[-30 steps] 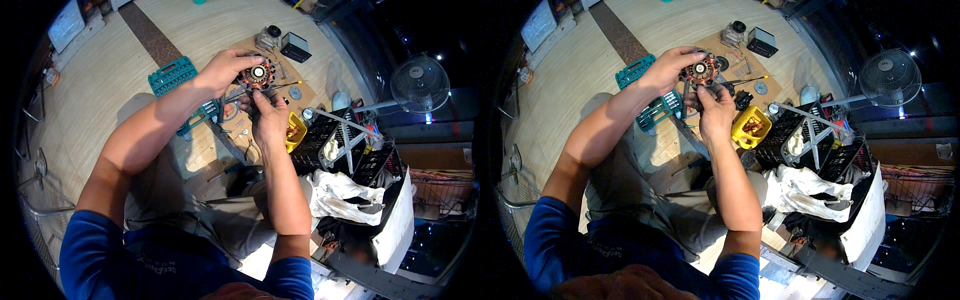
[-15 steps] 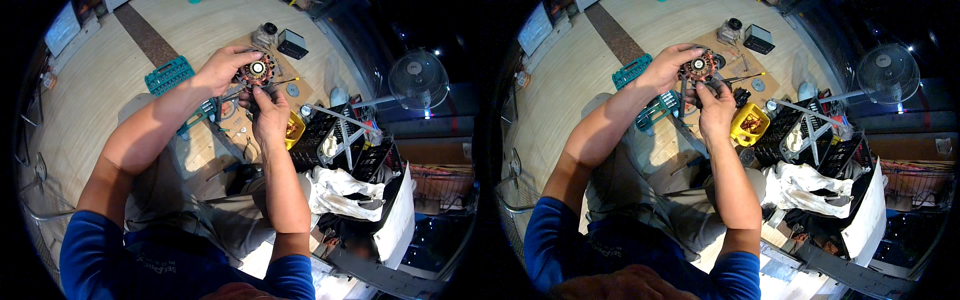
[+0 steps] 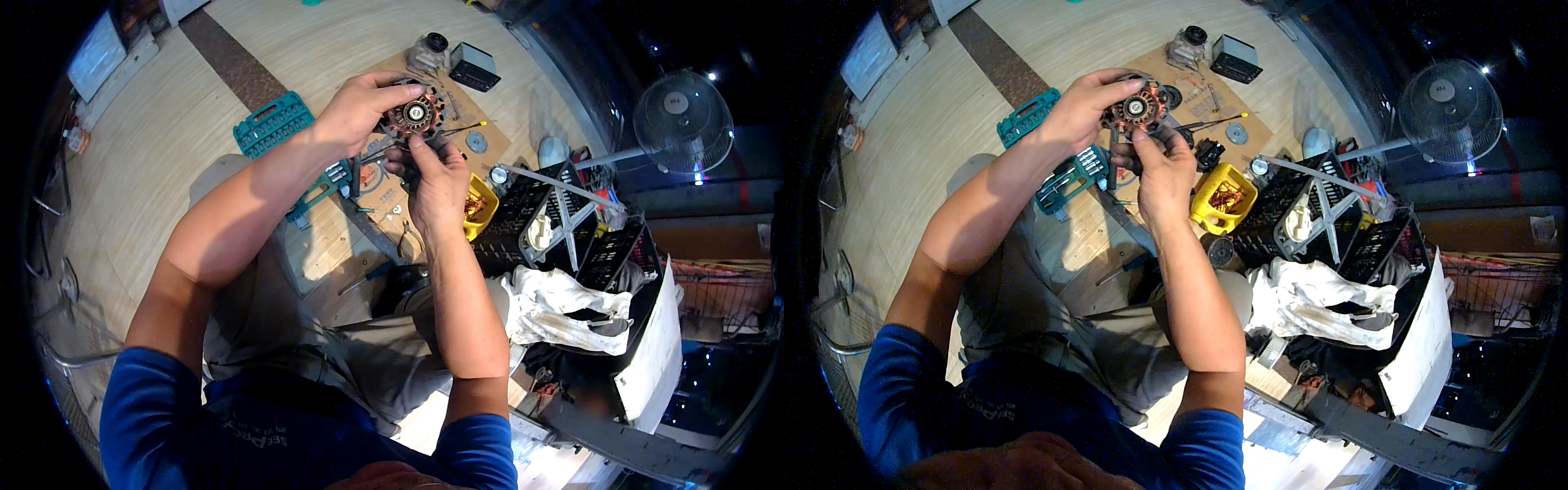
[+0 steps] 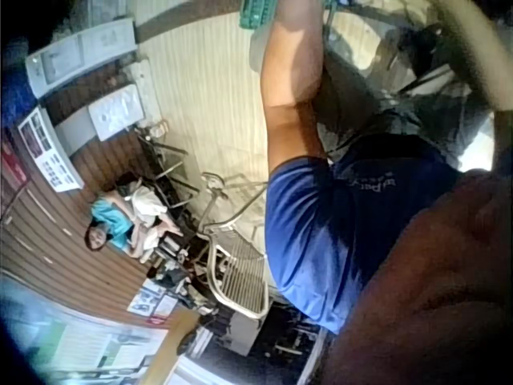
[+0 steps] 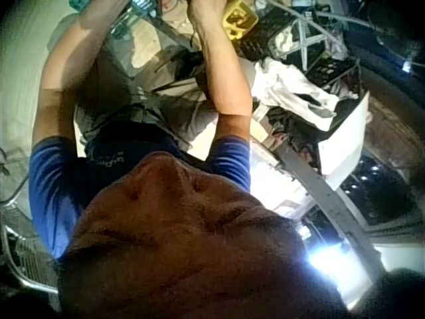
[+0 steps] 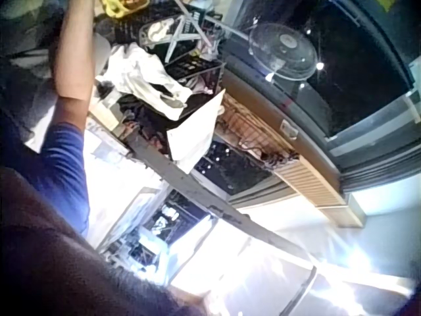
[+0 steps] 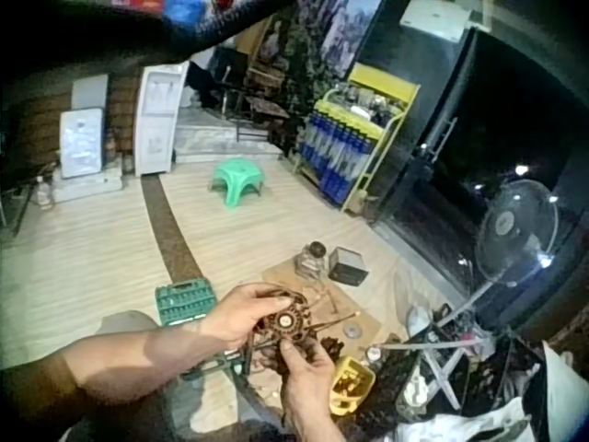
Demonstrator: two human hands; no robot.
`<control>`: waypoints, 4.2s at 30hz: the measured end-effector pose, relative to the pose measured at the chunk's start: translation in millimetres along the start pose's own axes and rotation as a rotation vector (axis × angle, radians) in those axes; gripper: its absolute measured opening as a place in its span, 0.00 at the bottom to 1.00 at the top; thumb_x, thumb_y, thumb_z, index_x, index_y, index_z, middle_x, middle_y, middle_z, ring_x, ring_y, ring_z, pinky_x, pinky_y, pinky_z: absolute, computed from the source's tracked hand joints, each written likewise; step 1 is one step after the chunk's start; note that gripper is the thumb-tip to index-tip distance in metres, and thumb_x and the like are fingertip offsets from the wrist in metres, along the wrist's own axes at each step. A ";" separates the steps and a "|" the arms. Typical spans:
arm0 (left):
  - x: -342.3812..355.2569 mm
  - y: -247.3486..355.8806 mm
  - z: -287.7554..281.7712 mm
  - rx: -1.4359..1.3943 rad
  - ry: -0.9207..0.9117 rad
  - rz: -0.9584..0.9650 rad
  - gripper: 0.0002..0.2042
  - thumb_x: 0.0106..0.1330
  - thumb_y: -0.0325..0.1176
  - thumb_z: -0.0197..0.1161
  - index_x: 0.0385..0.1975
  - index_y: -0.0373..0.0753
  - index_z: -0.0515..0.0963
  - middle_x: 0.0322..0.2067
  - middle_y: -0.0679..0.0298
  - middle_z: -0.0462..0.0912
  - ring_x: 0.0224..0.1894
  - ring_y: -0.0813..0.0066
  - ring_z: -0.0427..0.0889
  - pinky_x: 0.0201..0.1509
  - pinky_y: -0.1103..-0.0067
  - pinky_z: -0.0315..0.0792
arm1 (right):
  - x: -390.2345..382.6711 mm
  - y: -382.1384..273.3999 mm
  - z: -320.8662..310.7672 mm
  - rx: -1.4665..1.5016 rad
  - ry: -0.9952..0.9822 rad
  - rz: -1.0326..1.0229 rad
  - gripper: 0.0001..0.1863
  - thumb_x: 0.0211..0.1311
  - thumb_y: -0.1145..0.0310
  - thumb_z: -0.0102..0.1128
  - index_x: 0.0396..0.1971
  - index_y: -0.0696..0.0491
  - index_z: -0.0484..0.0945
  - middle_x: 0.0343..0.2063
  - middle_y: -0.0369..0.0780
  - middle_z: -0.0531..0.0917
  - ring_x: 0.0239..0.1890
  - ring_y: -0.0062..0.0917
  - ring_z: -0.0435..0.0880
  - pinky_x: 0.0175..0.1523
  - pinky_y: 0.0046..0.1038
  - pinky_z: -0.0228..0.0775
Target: The person manipulates the internal components of a motor by hand and using pliers, while sitting on a floor.
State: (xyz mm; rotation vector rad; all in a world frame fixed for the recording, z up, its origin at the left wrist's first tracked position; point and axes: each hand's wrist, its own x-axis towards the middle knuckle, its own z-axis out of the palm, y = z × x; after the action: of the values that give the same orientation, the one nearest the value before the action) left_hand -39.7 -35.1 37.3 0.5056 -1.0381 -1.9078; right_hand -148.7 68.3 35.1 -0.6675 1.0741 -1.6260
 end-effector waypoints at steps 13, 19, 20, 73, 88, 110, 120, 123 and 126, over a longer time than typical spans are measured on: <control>-2.9 1.7 0.8 -0.075 -0.089 -0.028 0.13 0.66 0.32 0.62 0.42 0.29 0.77 0.34 0.57 0.85 0.33 0.72 0.85 0.38 0.78 0.79 | -1.2 0.3 2.6 -0.018 0.031 -0.024 0.12 0.63 0.76 0.58 0.45 0.62 0.72 0.36 0.44 0.83 0.29 0.25 0.84 0.31 0.24 0.79; 1.6 -4.1 -6.5 -0.070 -0.080 -0.051 0.13 0.68 0.33 0.59 0.46 0.30 0.75 0.36 0.57 0.84 0.36 0.71 0.85 0.41 0.77 0.80 | -1.4 2.4 2.8 -0.056 0.048 -0.036 0.11 0.63 0.76 0.58 0.43 0.61 0.72 0.36 0.44 0.83 0.29 0.25 0.84 0.30 0.24 0.79; 2.0 -4.9 -8.4 -0.049 -0.100 -0.072 0.13 0.69 0.33 0.57 0.48 0.31 0.74 0.39 0.57 0.84 0.39 0.70 0.85 0.44 0.76 0.80 | -1.4 2.5 2.8 -0.059 0.048 -0.041 0.11 0.63 0.76 0.58 0.43 0.61 0.72 0.36 0.44 0.83 0.29 0.25 0.84 0.30 0.24 0.79; -3.1 6.5 -78.8 -0.175 0.066 -0.056 0.16 0.73 0.33 0.50 0.52 0.26 0.67 0.46 0.51 0.79 0.47 0.63 0.82 0.53 0.69 0.79 | -6.4 330.6 -282.2 -1.854 0.615 0.625 0.30 0.65 0.64 0.49 0.63 0.60 0.54 0.55 0.51 0.64 0.55 0.41 0.69 0.57 0.36 0.70; -7.3 22.0 -72.5 -0.129 0.076 -0.024 0.16 0.73 0.32 0.49 0.53 0.28 0.66 0.45 0.52 0.79 0.47 0.65 0.82 0.54 0.71 0.78 | -11.5 310.5 -274.1 -1.446 0.681 0.501 0.30 0.53 0.58 0.61 0.46 0.68 0.66 0.44 0.57 0.77 0.49 0.50 0.77 0.55 0.41 0.70; -14.0 33.3 -50.0 -0.137 0.137 0.001 0.17 0.72 0.30 0.52 0.57 0.31 0.65 0.50 0.54 0.78 0.51 0.63 0.80 0.54 0.65 0.79 | -36.7 -2.6 -10.3 0.188 -0.413 0.616 0.34 0.64 0.39 0.44 0.53 0.55 0.68 0.36 0.43 0.79 0.27 0.30 0.74 0.28 0.27 0.62; -15.1 14.0 -48.1 -0.154 0.090 -0.029 0.15 0.71 0.30 0.52 0.53 0.30 0.69 0.47 0.53 0.80 0.48 0.62 0.82 0.52 0.65 0.79 | -27.4 3.0 -4.4 -0.026 -0.312 0.512 0.23 0.72 0.52 0.43 0.49 0.59 0.69 0.35 0.47 0.82 0.29 0.30 0.83 0.26 0.28 0.73; -14.7 11.7 -51.0 -0.165 0.038 -0.003 0.15 0.71 0.30 0.52 0.53 0.30 0.69 0.47 0.53 0.80 0.47 0.63 0.82 0.51 0.66 0.79 | -28.6 0.2 -2.9 -0.058 -0.282 0.533 0.23 0.72 0.51 0.42 0.48 0.58 0.69 0.33 0.46 0.82 0.27 0.30 0.82 0.25 0.27 0.72; -16.4 12.6 -47.1 -0.127 0.074 -0.013 0.15 0.71 0.29 0.52 0.53 0.29 0.69 0.47 0.53 0.80 0.48 0.63 0.82 0.51 0.66 0.79 | -29.6 -1.7 -0.4 -0.083 -0.264 0.543 0.23 0.73 0.51 0.41 0.47 0.58 0.69 0.31 0.46 0.82 0.25 0.28 0.82 0.23 0.25 0.71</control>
State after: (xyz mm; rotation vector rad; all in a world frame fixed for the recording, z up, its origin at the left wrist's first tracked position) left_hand 7.4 -46.3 20.1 0.5072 -0.8621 -1.9373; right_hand -140.5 96.5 38.9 -0.5629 1.0201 -1.0029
